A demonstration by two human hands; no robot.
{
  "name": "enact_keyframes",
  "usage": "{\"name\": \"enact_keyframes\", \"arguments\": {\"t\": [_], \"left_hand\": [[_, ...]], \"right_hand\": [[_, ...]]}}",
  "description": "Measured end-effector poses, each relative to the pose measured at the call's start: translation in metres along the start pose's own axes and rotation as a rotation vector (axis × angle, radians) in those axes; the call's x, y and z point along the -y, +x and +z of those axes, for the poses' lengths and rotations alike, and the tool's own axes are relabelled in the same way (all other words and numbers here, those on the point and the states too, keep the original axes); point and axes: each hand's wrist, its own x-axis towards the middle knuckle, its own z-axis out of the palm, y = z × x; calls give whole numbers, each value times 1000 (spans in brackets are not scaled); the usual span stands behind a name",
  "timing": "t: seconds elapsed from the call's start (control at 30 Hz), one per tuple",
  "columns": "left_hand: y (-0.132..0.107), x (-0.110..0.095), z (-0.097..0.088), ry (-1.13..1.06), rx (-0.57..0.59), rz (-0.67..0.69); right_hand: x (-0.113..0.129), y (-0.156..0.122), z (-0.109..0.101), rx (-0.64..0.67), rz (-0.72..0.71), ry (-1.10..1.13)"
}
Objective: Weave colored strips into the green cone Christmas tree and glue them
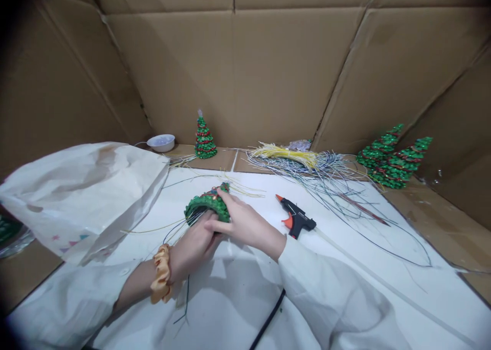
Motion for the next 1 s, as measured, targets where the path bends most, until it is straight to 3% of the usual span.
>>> {"name": "enact_keyframes", "arguments": {"t": [0.17, 0.3, 0.6, 0.73, 0.87, 1.0], "left_hand": [[10, -12, 6, 242, 103, -28], [11, -15, 8, 289, 119, 30], [-13, -13, 0, 407, -86, 280], [-15, -7, 6, 536, -168, 432], [-12, 3, 17, 601, -190, 522], [-10, 9, 19, 602, -235, 589]], "right_hand": [[-15, -6, 1, -98, 22, -52], [-24, -13, -2, -91, -2, 1], [-40, -26, -10, -44, 42, 115], [-42, -27, -10, -70, -1, 85], [-42, -29, -6, -101, 7, -8], [-39, -46, -11, -160, 65, -250]]}}
